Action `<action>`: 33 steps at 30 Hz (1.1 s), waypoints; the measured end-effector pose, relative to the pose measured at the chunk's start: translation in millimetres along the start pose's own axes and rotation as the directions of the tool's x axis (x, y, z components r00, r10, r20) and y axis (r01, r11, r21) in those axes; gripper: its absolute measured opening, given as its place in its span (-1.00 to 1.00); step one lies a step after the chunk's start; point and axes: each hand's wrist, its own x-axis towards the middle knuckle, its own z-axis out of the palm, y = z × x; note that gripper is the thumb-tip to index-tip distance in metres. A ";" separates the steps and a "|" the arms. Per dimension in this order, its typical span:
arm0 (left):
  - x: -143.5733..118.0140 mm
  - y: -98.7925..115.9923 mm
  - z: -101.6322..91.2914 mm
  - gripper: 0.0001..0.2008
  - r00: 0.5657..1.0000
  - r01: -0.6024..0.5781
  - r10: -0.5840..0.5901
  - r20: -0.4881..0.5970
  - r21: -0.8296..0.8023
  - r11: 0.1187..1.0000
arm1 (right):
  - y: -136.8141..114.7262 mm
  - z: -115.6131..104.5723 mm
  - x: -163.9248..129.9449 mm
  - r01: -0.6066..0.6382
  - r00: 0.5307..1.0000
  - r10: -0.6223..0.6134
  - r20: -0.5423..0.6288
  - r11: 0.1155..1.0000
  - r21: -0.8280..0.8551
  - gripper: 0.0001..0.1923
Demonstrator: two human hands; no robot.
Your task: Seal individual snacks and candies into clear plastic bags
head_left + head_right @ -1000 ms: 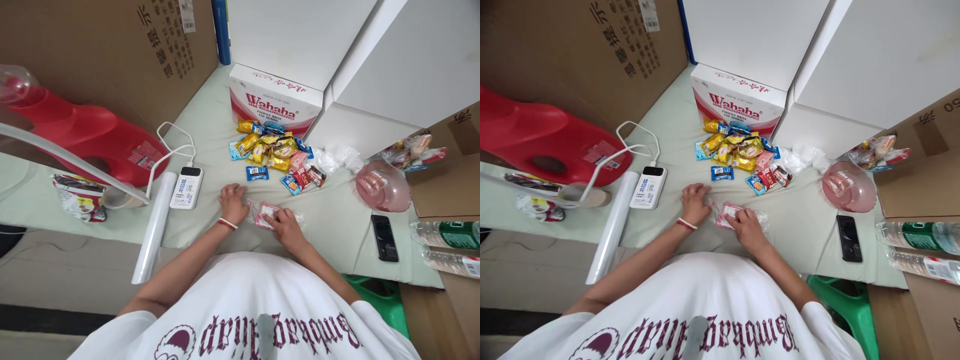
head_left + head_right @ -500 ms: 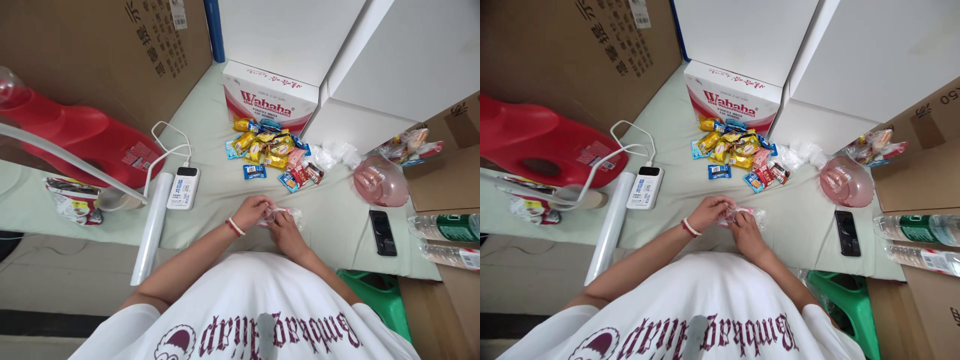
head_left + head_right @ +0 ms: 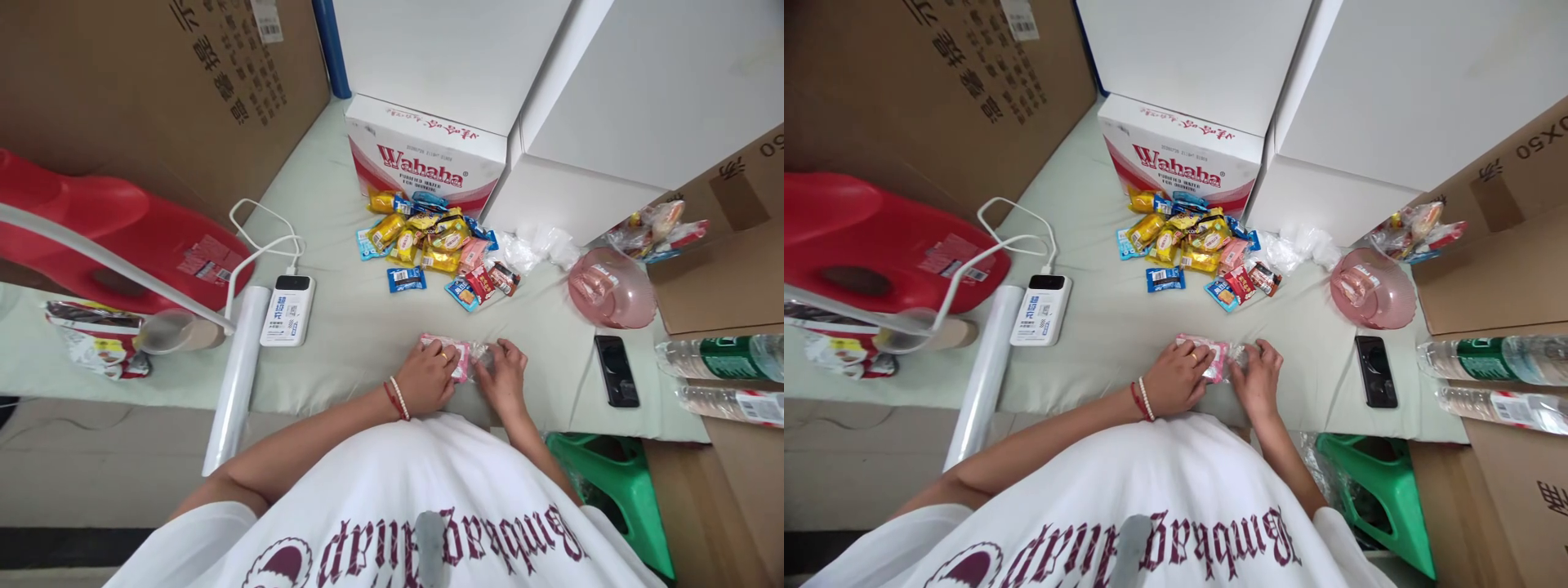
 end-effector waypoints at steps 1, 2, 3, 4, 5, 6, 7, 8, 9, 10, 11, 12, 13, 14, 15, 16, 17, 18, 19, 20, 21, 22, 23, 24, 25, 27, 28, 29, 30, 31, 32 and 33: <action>-1.4 -0.3 1.3 -0.48 1.000 -0.013 0.012 0.009 0.008 1.000 | 1.4 -2.1 1.6 0.003 0.999 -0.004 0.037 1.000 0.022 -0.71; -2.6 -0.4 3.0 -0.48 1.000 -0.023 0.023 0.018 0.015 1.000 | 0.7 -5.5 3.7 -0.007 0.998 0.003 0.064 0.998 0.058 -0.73; -3.5 -0.3 5.1 -0.50 0.999 -0.031 0.031 0.026 0.020 0.999 | -2.2 -9.9 6.2 -0.031 0.996 0.022 0.090 0.994 0.100 -0.74; -4.2 0.2 7.5 -0.52 0.999 -0.036 0.035 0.030 0.028 0.999 | -7.3 -14.5 9.3 -0.065 0.991 0.047 0.122 0.988 0.142 -0.75; -4.5 0.9 10.0 -0.55 0.999 -0.038 0.037 0.030 0.039 0.999 | -14.2 -18.6 12.8 -0.098 0.985 0.069 0.160 0.979 0.177 -0.75; -4.6 1.9 12.5 -0.57 0.999 -0.041 0.039 0.026 0.051 0.998 | -22.6 -21.4 16.6 -0.120 0.976 0.078 0.202 0.972 0.202 -0.75; -4.6 2.8 14.6 -0.58 0.999 -0.046 0.045 0.021 0.062 0.997 | -31.9 -22.4 20.7 -0.123 0.968 0.068 0.243 0.968 0.218 -0.76; -4.6 3.4 16.3 -0.58 0.998 -0.054 0.053 0.016 0.067 0.996 | -41.3 -21.3 24.8 -0.107 0.961 0.044 0.273 0.969 0.223 -0.77; -4.9 3.2 17.1 -0.59 0.998 -0.062 0.062 0.013 0.066 0.996 | -50.1 -18.5 28.8 -0.078 0.958 0.012 0.287 0.972 0.220 -0.78; -5.5 2.0 17.0 -0.59 0.998 -0.068 0.068 0.010 0.054 0.996 | -57.9 -14.1 32.4 -0.043 0.955 -0.022 0.295 0.976 0.213 -0.77; -6.7 -0.5 16.0 -0.60 0.997 -0.074 0.074 0.003 0.027 0.997 | -64.1 -9.0 35.5 -0.009 0.951 -0.054 0.303 0.979 0.205 -0.77; -8.4 -4.4 14.0 -0.60 0.997 -0.081 0.081 -0.011 -0.018 0.997 | -68.5 -3.7 38.0 0.022 0.947 -0.084 0.311 0.980 0.197 -0.76; -10.6 -9.6 11.4 -0.59 0.996 -0.089 0.087 -0.035 -0.082 0.993 | -71.2 1.3 39.5 0.051 0.942 -0.111 0.318 0.980 0.192 -0.74; -13.0 -15.6 8.6 -0.58 0.994 -0.086 0.075 -0.074 -0.156 0.984 | -72.3 5.4 40.2 0.079 0.936 -0.138 0.325 0.979 0.190 -0.73; -15.3 -22.0 5.8 -0.58 0.991 -0.055 0.026 -0.129 -0.225 0.973 | -72.4 8.6 39.9 0.107 0.929 -0.165 0.331 0.976 0.188 -0.73; -17.0 -28.1 3.7 -0.59 0.980 0.017 -0.070 -0.186 -0.275 0.961 | -71.8 10.9 38.8 0.133 0.924 -0.187 0.333 0.975 0.179 -0.73; -17.8 -33.4 2.4 -0.62 0.954 0.122 -0.196 -0.228 -0.304 0.945 | -71.1 12.3 37.0 0.154 0.921 -0.202 0.332 0.974 0.166 -0.72; -17.5 -37.3 2.2 -0.65 0.915 0.241 -0.323 -0.244 -0.311 0.919 | -70.5 13.1 34.8 0.171 0.919 -0.212 0.331 0.974 0.150 -0.71; -15.9 -39.7 3.2 -0.67 0.874 0.349 -0.424 -0.237 -0.299 0.888 | -70.3 13.4 32.5 0.182 0.918 -0.217 0.332 0.974 0.135 -0.69; -13.3 -40.6 5.0 -0.66 0.849 0.423 -0.484 -0.213 -0.276 0.863 | -70.4 13.4 30.1 0.188 0.917 -0.218 0.335 0.975 0.120 -0.68; -9.8 -40.1 7.3 -0.65 0.844 0.458 -0.506 -0.178 -0.252 0.853 | -70.9 13.1 27.8 0.190 0.916 -0.217 0.338 0.975 0.110 -0.67; -5.9 -38.5 9.7 -0.66 0.850 0.467 -0.505 -0.146 -0.233 0.853 | -71.4 12.4 25.7 0.190 0.915 -0.216 0.341 0.976 0.109 -0.66; -1.9 -36.5 11.7 -0.68 0.857 0.467 -0.500 -0.126 -0.219 0.857 | -71.9 11.2 23.5 0.188 0.914 -0.218 0.341 0.975 0.119 -0.66; 1.9 -34.3 12.8 -0.71 0.862 0.466 -0.495 -0.113 -0.209 0.860 | -72.0 9.3 21.3 0.189 0.912 -0.227 0.340 0.972 0.141 -0.65; 5.2 -32.4 12.7 -0.74 0.866 0.465 -0.491 -0.098 -0.206 0.861 | -71.7 7.0 18.9 0.199 0.907 -0.250 0.340 0.964 0.178 -0.64; 10.7 -30.2 8.9 -0.79 0.872 0.469 -0.489 -0.040 -0.222 0.855 | -69.5 1.1 13.3 0.258 0.876 -0.343 0.341 0.928 0.271 -0.58; 13.1 -30.0 5.6 -0.82 0.872 0.475 -0.490 -0.003 -0.240 0.847 | -67.6 -1.8 10.3 0.301 0.849 -0.402 0.342 0.901 0.312 -0.51; 15.3 -30.1 1.7 -0.85 0.869 0.485 -0.494 0.034 -0.258 0.836 | -65.6 -4.2 7.2 0.345 0.820 -0.458 0.345 0.874 0.341 -0.40; 17.7 -30.4 -2.2 -0.87 0.864 0.496 -0.500 0.061 -0.274 0.824 | -63.3 -5.9 4.1 0.382 0.795 -0.499 0.346 0.854 0.354 -0.27; 20.3 -30.5 -5.8 -0.88 0.858 0.506 -0.508 0.076 -0.290 0.812 | -61.2 -6.6 1.1 0.408 0.783 -0.520 0.343 0.844 0.349 -0.15; 23.1 -30.2 -8.7 -0.87 0.854 0.513 -0.514 0.083 -0.309 0.801 | -59.3 -6.2 -1.7 0.421 0.786 -0.520 0.333 0.846 0.328 -0.05; 26.0 -29.3 -10.8 -0.85 0.850 0.515 -0.520 0.084 -0.335 0.789 | -57.9 -4.9 -4.4 0.422 0.803 -0.506 0.315 0.856 0.298 -0.01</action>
